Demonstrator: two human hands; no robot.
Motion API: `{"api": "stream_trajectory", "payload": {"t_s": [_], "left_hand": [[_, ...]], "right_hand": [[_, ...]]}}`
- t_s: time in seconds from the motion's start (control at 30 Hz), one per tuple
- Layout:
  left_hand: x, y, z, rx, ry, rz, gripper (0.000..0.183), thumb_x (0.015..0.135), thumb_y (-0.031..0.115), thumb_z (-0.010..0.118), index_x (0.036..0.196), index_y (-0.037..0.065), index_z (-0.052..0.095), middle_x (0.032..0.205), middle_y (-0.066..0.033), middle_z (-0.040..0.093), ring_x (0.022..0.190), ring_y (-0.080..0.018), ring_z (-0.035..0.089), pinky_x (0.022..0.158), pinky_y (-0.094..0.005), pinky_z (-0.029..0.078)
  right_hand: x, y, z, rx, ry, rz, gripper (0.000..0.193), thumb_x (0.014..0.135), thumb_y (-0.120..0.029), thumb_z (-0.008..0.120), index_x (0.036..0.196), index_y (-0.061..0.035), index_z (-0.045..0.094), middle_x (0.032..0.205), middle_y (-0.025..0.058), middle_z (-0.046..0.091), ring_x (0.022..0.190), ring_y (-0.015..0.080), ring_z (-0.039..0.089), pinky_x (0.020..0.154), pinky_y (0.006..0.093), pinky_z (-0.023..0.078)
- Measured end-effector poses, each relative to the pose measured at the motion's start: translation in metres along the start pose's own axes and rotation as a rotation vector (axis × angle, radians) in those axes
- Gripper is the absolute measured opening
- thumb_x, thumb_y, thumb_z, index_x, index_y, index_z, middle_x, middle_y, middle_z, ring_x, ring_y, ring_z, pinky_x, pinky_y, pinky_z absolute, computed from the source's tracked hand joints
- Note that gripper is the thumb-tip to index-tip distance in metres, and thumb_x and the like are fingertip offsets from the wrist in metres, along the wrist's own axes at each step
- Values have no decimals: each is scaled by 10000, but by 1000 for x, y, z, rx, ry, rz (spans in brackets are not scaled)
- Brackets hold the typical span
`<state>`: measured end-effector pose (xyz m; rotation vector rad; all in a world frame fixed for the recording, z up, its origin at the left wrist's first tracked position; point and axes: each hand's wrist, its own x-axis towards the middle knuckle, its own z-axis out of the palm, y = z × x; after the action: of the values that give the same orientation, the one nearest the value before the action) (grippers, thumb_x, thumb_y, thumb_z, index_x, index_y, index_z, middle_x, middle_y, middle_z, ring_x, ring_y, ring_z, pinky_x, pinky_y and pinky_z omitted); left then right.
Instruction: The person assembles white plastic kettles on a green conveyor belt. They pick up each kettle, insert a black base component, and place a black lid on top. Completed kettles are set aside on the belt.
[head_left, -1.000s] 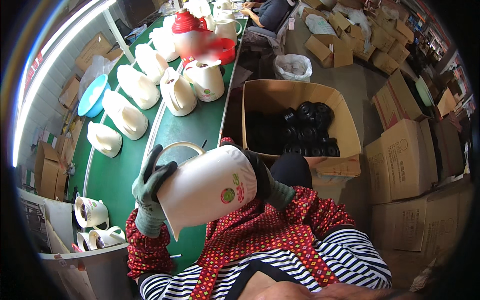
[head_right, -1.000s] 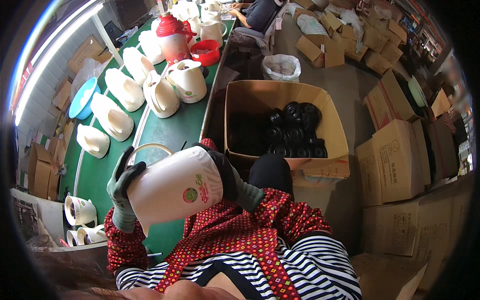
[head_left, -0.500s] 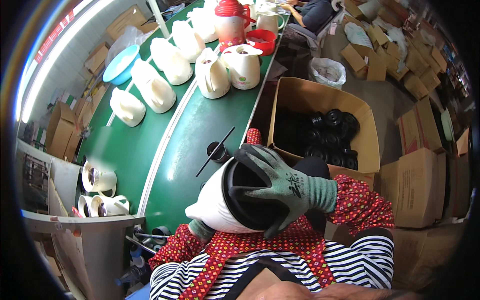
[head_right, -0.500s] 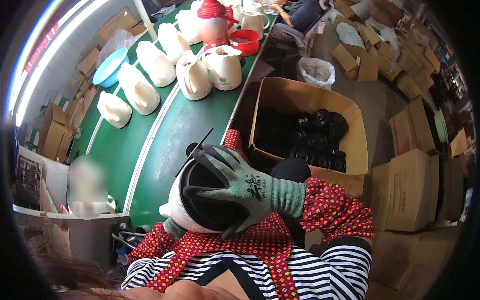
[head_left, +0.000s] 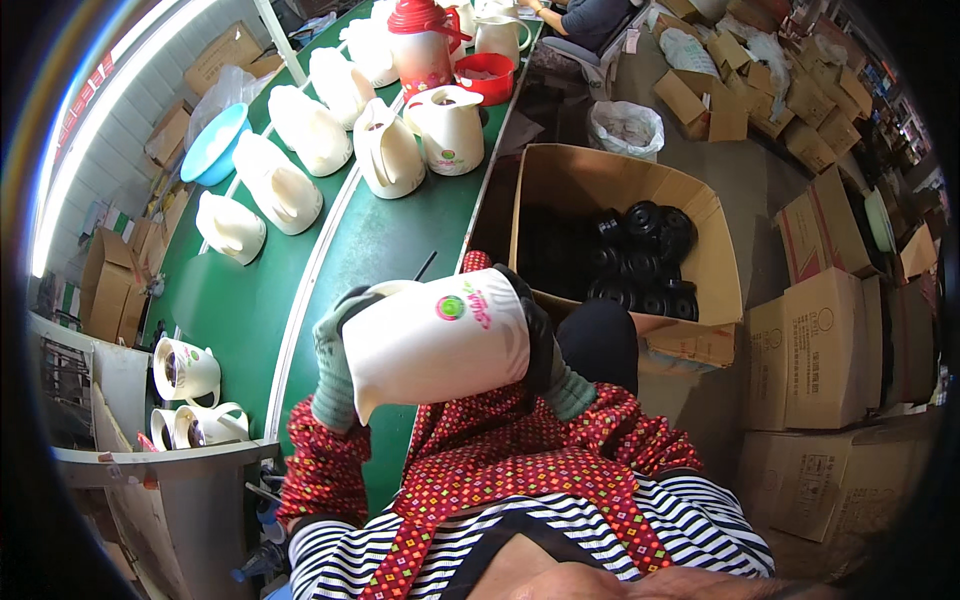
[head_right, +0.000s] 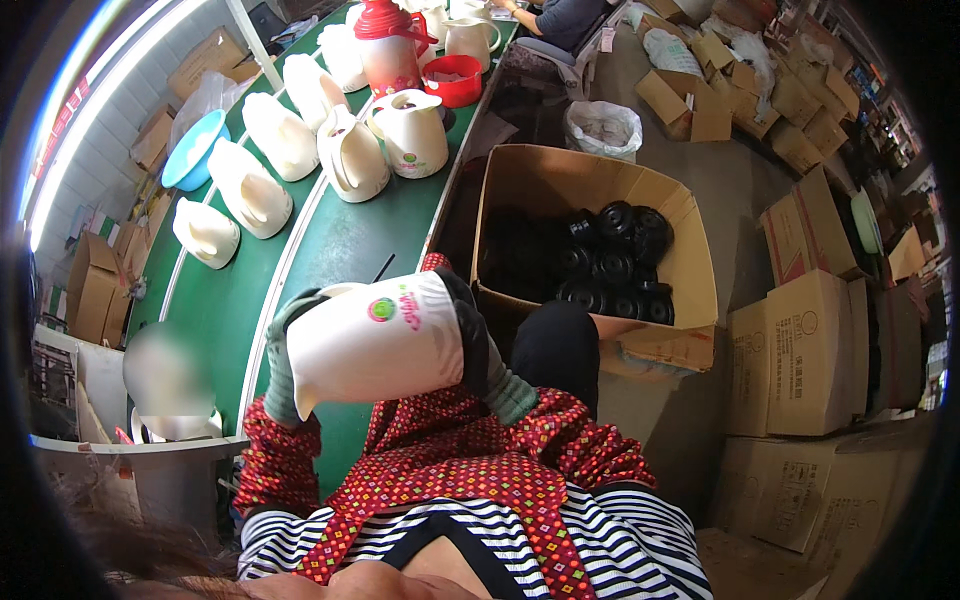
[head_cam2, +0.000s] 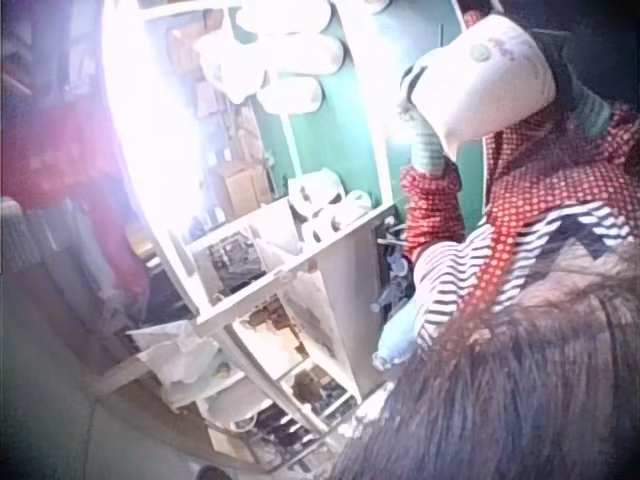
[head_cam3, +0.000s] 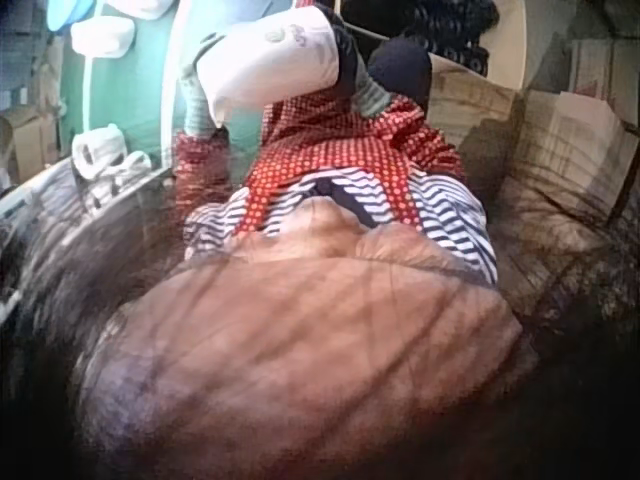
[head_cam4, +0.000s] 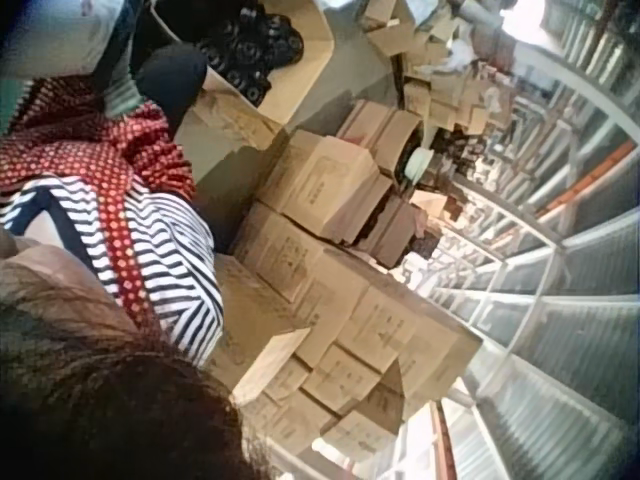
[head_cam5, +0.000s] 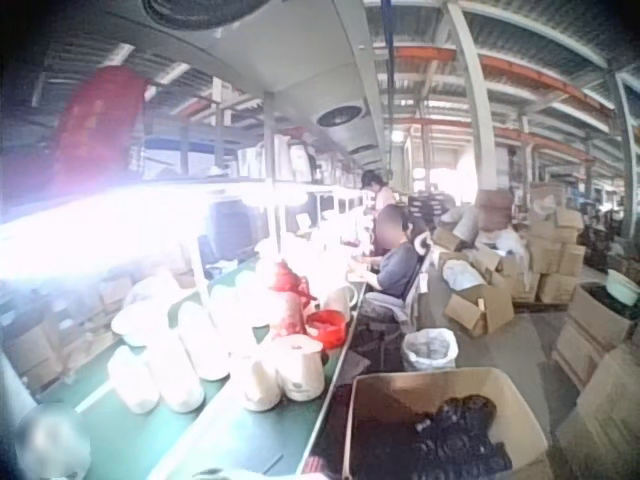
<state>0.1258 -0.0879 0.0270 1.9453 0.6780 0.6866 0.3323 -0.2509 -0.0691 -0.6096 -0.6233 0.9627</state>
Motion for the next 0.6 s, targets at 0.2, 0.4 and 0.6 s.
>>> {"api": "stream_trajectory", "payload": {"t_s": [0.2,0.4,0.6], "left_hand": [[18,42,-14,607,-181,133,518,651,198,853,1137,47,755,1216,-242,693,1133,-404,687,985,-445,557],[34,66,24,1122,-464,-102,608,752,274,799,1301,61,646,1117,-203,668,1037,-401,674,921,-483,553],[22,81,-28,369,-418,249,897,698,166,921,1491,44,521,1570,-258,467,1471,-416,458,1185,-478,413]], "right_hand": [[-25,30,-37,-140,67,152,587,1071,-307,610,1557,-19,453,1502,122,578,1364,230,566,1176,395,441],[-4,-55,5,-935,-412,-226,988,830,-220,846,1634,0,316,1682,216,320,1565,375,306,1280,470,247],[-2,-98,44,-1328,-667,-167,916,688,-321,936,1521,-211,571,1629,224,390,1453,444,428,1188,543,353]]}}
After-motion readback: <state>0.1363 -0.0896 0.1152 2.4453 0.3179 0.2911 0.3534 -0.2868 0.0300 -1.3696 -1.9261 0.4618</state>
